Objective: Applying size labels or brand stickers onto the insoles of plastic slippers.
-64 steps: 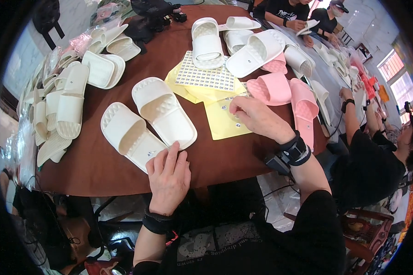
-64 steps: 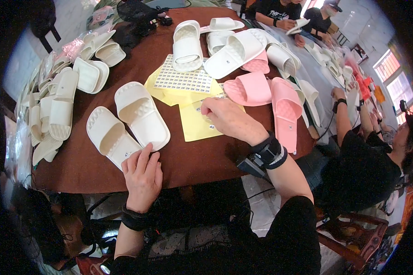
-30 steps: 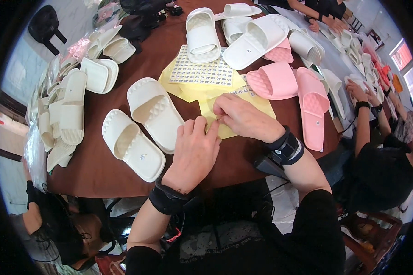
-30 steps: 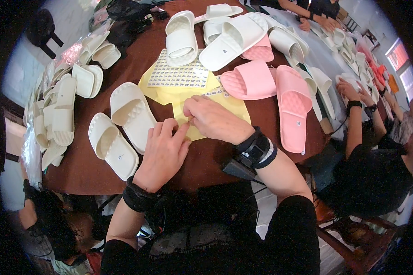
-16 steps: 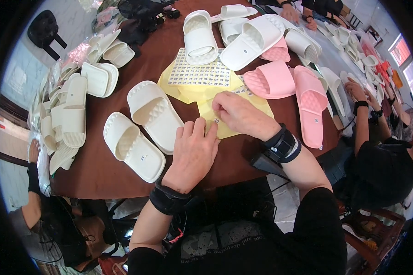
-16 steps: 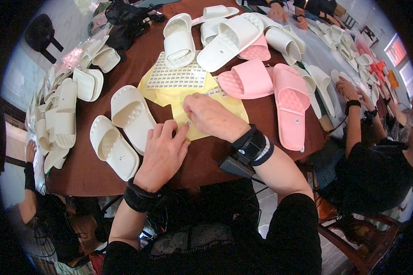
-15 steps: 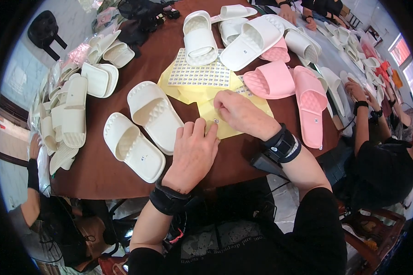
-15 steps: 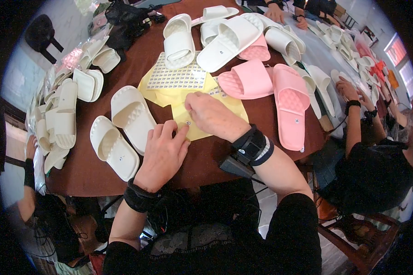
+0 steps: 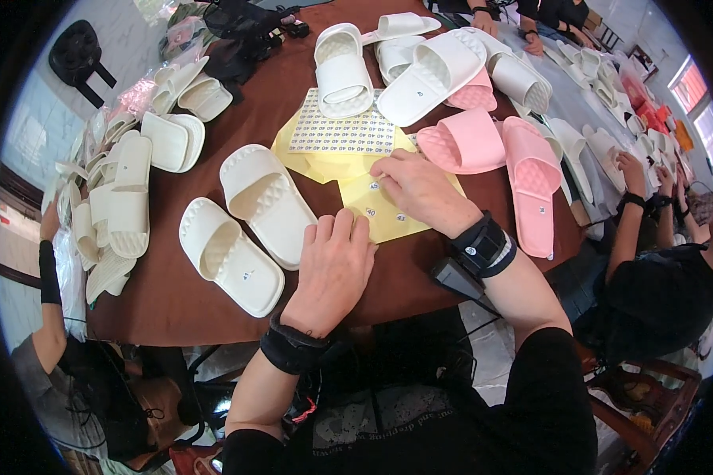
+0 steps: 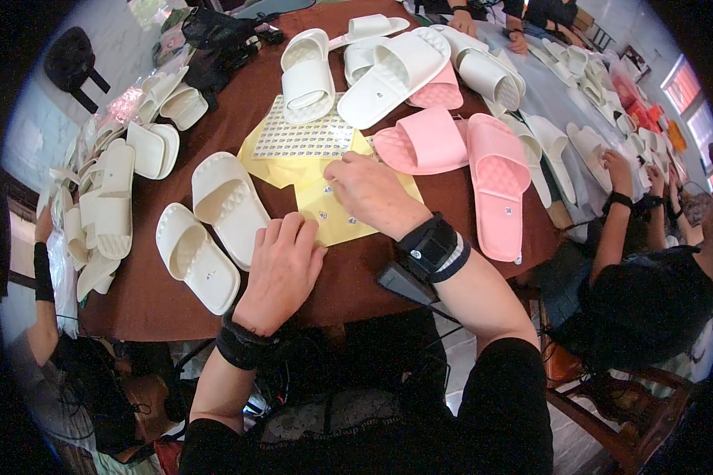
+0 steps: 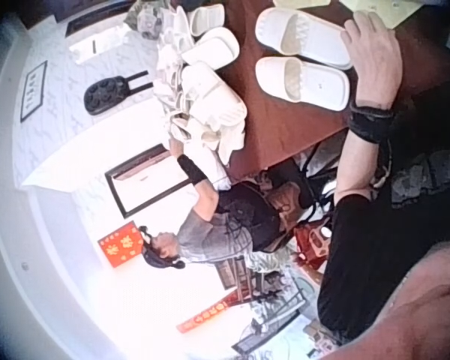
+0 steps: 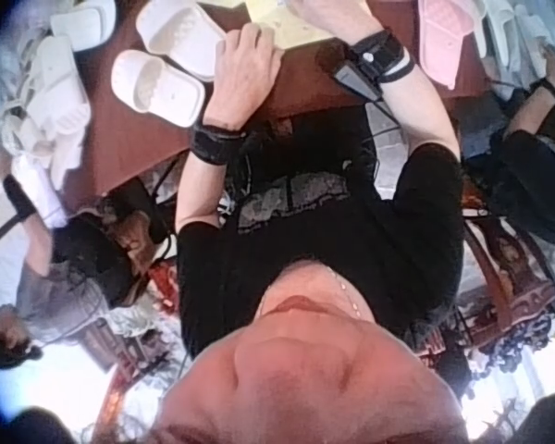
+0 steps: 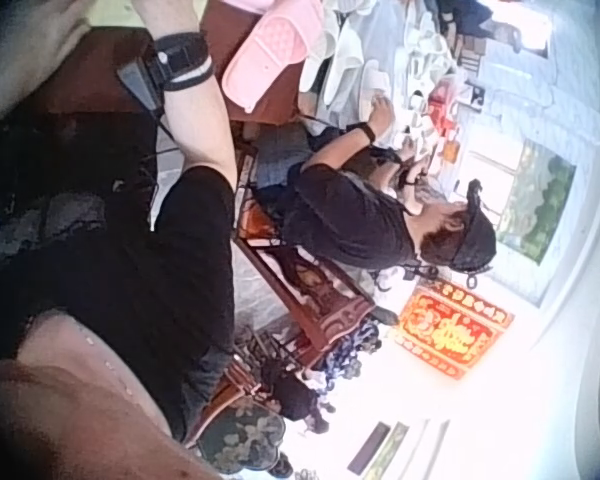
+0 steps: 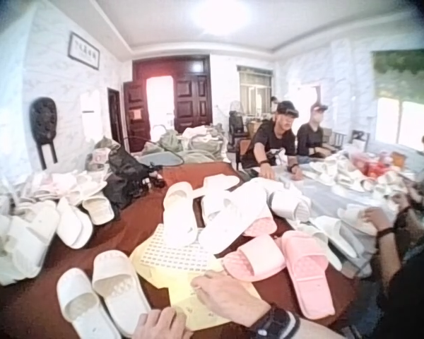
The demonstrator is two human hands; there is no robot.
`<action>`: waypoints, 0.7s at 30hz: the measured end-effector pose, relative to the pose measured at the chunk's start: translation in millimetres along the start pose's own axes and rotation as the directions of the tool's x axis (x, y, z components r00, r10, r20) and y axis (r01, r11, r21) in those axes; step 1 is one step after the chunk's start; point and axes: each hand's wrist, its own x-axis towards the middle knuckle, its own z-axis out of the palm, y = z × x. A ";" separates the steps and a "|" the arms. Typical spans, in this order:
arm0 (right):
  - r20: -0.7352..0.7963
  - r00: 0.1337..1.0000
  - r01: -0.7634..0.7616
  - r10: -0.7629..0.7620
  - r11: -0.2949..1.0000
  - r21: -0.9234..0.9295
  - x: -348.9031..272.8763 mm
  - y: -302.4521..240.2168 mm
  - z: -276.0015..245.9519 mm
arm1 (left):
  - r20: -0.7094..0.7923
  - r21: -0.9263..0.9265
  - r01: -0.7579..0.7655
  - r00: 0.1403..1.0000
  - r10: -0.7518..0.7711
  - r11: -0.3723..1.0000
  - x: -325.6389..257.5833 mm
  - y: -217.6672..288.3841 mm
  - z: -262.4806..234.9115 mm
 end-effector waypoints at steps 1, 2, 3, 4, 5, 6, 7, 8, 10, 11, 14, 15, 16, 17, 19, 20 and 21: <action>0.027 1.000 -0.005 0.006 1.000 -0.019 0.4 -0.7 -0.9 | 0.000 0.000 0.000 1.000 0.000 1.000 -0.1 0.1 0.5; 0.027 1.000 -0.004 0.004 1.000 -0.018 1.1 -2.0 -1.9 | -0.001 0.006 0.004 1.000 -0.004 1.000 -0.5 -0.2 0.8; 0.055 0.998 -0.002 0.004 1.000 -0.025 1.8 -3.4 -3.1 | -0.002 0.011 0.009 1.000 -0.009 1.000 -0.8 -0.3 0.8; 0.083 0.997 0.000 0.003 1.000 -0.031 2.4 -4.2 -3.5 | -0.003 0.012 0.010 1.000 -0.010 1.000 -0.7 -0.4 0.4; 0.084 0.996 0.000 0.002 0.999 -0.033 2.1 -3.7 -3.5 | -0.013 0.013 -0.005 1.000 0.005 1.000 0.1 0.4 0.0; 0.076 0.997 0.006 -0.003 0.999 -0.041 1.9 -2.7 -2.7 | -0.024 0.015 -0.019 1.000 0.020 1.000 0.8 0.8 -0.2; 0.069 0.998 0.013 -0.010 0.999 -0.049 1.9 -2.3 -2.4 | -0.026 0.014 -0.018 1.000 0.018 1.000 1.4 0.7 -0.1; 0.072 0.997 0.018 -0.015 0.999 -0.047 2.4 -3.0 -2.0 | -0.014 0.023 -0.018 1.000 0.018 1.000 1.9 -0.3 0.5; 0.028 1.000 0.000 0.001 0.999 -0.048 2.6 -5.1 -0.5 | -0.006 0.034 -0.009 1.000 0.010 0.999 1.7 -2.7 2.6; 0.032 0.999 0.010 -0.008 0.999 -0.045 3.3 -5.9 0.5 | -0.025 0.032 -0.018 1.000 0.019 0.999 0.7 -4.3 3.5; 0.016 1.000 0.010 -0.009 1.000 -0.020 4.9 -5.8 2.7 | -0.052 0.028 -0.018 0.998 0.019 0.999 -1.1 -5.5 4.4; 0.021 0.999 -0.043 0.044 0.999 -0.026 5.1 -5.3 3.0 | -0.056 0.018 -0.020 0.998 0.021 1.000 -2.3 -5.7 5.8; 0.028 0.995 -0.094 0.095 0.995 -0.034 5.2 -4.4 3.8 | -0.065 0.027 -0.022 0.998 0.024 0.999 -2.6 -5.8 7.8; 0.038 0.996 -0.078 0.079 0.997 -0.025 3.8 -2.6 0.7 | -0.068 0.036 -0.004 0.998 0.006 0.999 -1.1 -3.7 8.1; 0.003 0.998 -0.067 0.067 0.997 -0.031 3.3 -2.6 -0.7 | -0.089 0.019 -0.017 0.996 0.019 1.000 -3.2 -2.2 5.2; 0.014 0.999 -0.053 0.053 0.998 -0.024 2.9 -2.6 -1.3 | -0.099 0.008 -0.022 0.995 0.023 1.000 -3.9 -2.4 6.4; 0.012 0.997 -0.071 0.071 0.997 -0.011 2.6 -3.4 -2.2 | -0.102 0.013 -0.005 0.995 0.007 1.000 -5.6 -3.3 8.1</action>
